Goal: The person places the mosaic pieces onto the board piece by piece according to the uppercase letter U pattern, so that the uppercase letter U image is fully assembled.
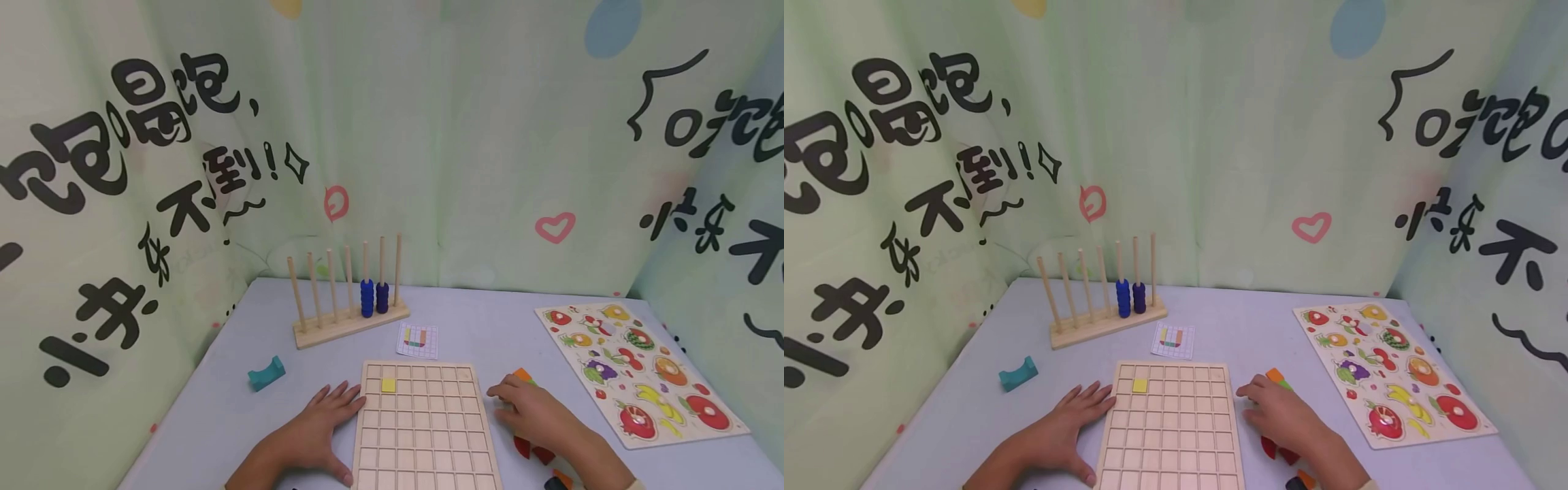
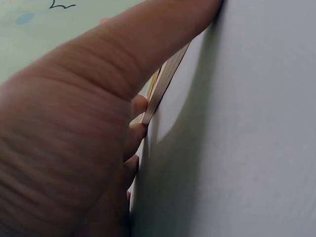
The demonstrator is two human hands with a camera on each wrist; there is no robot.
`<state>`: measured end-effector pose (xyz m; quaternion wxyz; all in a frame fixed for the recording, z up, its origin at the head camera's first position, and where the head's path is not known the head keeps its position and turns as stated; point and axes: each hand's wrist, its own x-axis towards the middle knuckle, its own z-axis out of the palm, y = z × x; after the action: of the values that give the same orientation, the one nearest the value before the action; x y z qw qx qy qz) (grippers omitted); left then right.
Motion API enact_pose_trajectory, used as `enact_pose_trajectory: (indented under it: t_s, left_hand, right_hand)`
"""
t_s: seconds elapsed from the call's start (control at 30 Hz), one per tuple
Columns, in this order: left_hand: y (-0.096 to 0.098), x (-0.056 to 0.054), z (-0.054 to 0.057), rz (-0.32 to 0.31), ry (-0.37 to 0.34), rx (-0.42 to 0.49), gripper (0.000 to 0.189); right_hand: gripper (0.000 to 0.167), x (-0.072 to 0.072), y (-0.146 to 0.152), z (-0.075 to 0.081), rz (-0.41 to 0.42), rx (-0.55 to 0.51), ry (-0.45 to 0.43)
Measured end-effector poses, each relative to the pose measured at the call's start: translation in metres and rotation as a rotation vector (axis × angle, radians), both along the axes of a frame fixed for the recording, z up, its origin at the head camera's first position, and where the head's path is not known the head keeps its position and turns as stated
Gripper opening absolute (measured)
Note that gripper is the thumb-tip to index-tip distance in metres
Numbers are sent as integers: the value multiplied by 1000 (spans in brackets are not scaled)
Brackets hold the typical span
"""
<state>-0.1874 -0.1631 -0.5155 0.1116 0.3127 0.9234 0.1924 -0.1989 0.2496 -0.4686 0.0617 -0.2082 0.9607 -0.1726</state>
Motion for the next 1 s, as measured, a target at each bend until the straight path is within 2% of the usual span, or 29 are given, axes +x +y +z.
enact_pose_trajectory:
  t_s: [0.27,0.5,0.8,1.0]
  left_hand:
    - [1,1,-1,-11,5,11,124]
    - [2,-1,1,6,-12,-6,125]
    - [1,1,2,1,-9,4,125]
    - [1,0,2,19,-33,-14,124]
  right_hand:
    - [27,8,20,2,-107,3,-85]
    - [28,6,38,5,-170,34,-122]
    - [28,6,41,-4,-159,41,-122]
    - [29,6,38,-5,-167,56,-117]
